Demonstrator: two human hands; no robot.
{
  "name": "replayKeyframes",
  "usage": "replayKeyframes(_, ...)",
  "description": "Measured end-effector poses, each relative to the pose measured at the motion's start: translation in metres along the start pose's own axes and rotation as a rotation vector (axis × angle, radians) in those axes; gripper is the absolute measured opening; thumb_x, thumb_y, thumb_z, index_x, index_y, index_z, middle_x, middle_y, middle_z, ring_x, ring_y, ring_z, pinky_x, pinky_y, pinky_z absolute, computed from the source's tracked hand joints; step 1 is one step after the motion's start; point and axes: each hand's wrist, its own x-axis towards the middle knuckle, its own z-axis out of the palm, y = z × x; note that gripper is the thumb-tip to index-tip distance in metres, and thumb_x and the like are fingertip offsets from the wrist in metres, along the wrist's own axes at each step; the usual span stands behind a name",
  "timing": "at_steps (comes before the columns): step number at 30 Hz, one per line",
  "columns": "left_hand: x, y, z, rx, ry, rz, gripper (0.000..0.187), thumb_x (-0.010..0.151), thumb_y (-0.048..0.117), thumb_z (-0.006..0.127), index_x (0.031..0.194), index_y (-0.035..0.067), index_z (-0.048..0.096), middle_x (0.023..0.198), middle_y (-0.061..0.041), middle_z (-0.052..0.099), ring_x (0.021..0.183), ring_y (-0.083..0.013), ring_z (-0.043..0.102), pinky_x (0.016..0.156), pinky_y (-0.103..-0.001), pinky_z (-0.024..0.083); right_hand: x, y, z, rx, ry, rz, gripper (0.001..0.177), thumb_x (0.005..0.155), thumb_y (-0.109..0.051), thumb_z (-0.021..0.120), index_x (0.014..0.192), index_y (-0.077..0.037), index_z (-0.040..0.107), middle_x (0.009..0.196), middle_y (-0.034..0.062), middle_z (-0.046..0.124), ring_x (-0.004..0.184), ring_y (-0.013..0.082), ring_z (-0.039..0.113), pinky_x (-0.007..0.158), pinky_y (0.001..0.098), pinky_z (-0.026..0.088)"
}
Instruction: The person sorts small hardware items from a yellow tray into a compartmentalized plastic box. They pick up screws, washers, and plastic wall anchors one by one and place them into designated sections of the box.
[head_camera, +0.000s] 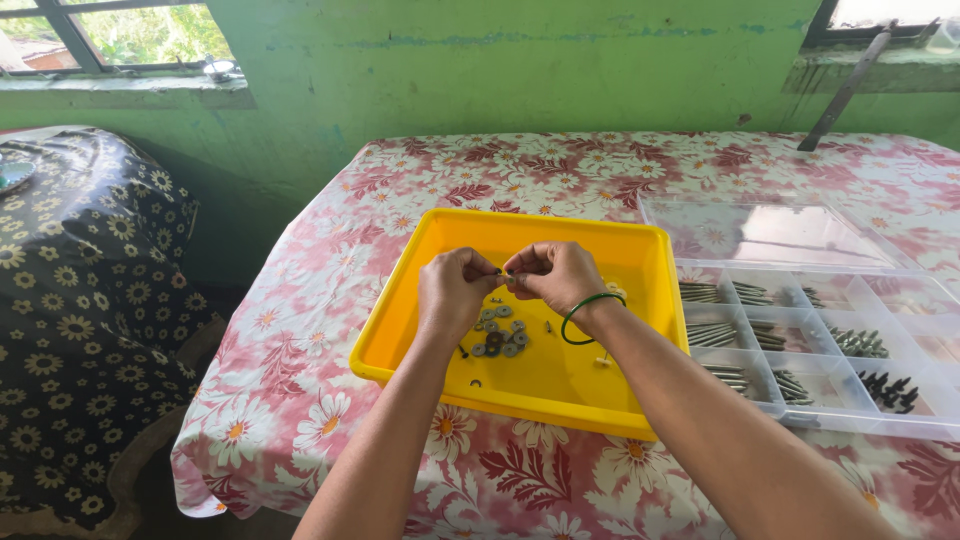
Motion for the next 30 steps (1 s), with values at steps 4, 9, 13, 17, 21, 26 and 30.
replayKeyframes(4,0.004,-0.008,0.003,-0.034,0.047,0.006,0.022,0.073,0.016,0.088,0.089,0.003,0.079,0.076,-0.009,0.078,0.067,-0.0138,0.074,0.067,-0.030,0.058,-0.002,-0.001,-0.002,-0.055,0.036,-0.019,0.013,0.091,0.000,0.070,0.103,0.004,0.074,0.088,0.0089,0.077,0.081,0.0149,0.075,0.072,0.0285,0.065)
replayKeyframes(9,0.003,0.001,0.004,-0.064,0.082,0.018,0.020,0.076,0.017,0.087,0.090,0.004,0.081,0.077,-0.010,0.079,0.067,-0.0125,0.075,0.068,-0.029,0.059,-0.006,-0.005,-0.017,-0.051,0.182,-0.037,0.015,0.092,-0.001,0.068,0.103,0.002,0.078,0.086,0.0078,0.077,0.076,0.0111,0.075,0.071,0.0233,0.063)
replayKeyframes(13,-0.005,0.033,0.016,-0.097,0.015,0.020,0.016,0.080,0.017,0.083,0.093,0.006,0.081,0.079,-0.010,0.079,0.067,-0.0151,0.074,0.064,-0.031,0.058,-0.016,-0.014,-0.062,-0.093,0.232,-0.110,0.017,0.092,-0.001,0.067,0.103,0.002,0.080,0.088,0.0077,0.079,0.074,0.0101,0.075,0.070,0.0231,0.063)
replayKeyframes(17,-0.016,0.073,0.059,-0.133,-0.018,0.245,0.014,0.078,0.013,0.083,0.090,0.005,0.081,0.081,-0.012,0.079,0.069,-0.0163,0.078,0.069,-0.029,0.059,-0.075,-0.035,-0.138,-0.396,0.282,-0.118,0.019,0.090,-0.004,0.072,0.107,-0.003,0.079,0.090,0.0064,0.080,0.076,0.0097,0.076,0.073,0.0230,0.061)
replayKeyframes(21,-0.036,0.116,0.125,-0.164,-0.183,0.391,0.014,0.078,0.010,0.080,0.091,0.009,0.082,0.085,-0.011,0.079,0.074,-0.0184,0.079,0.071,-0.029,0.060,-0.146,-0.061,-0.203,-0.621,0.343,-0.063,0.024,0.084,-0.006,0.076,0.107,-0.008,0.079,0.088,0.0044,0.082,0.080,0.0100,0.076,0.076,0.0261,0.060)
replayKeyframes(26,-0.079,0.176,0.188,-0.181,-0.390,0.506,0.022,0.077,0.003,0.074,0.096,0.009,0.080,0.088,-0.012,0.078,0.080,-0.0242,0.079,0.077,-0.034,0.061,-0.221,-0.090,-0.253,-0.921,0.441,0.116,0.030,0.080,-0.011,0.080,0.109,-0.014,0.078,0.088,0.0024,0.083,0.084,0.0120,0.079,0.080,0.0302,0.060)
replayKeyframes(30,-0.114,0.220,0.208,-0.006,-0.481,0.518,0.024,0.082,0.004,0.072,0.103,0.012,0.079,0.088,-0.013,0.077,0.087,-0.0318,0.075,0.080,-0.043,0.058,-0.253,-0.093,-0.278,-1.102,0.395,0.157,0.033,0.082,-0.020,0.080,0.114,-0.016,0.073,0.088,0.0022,0.083,0.086,0.0162,0.080,0.080,0.0343,0.060)
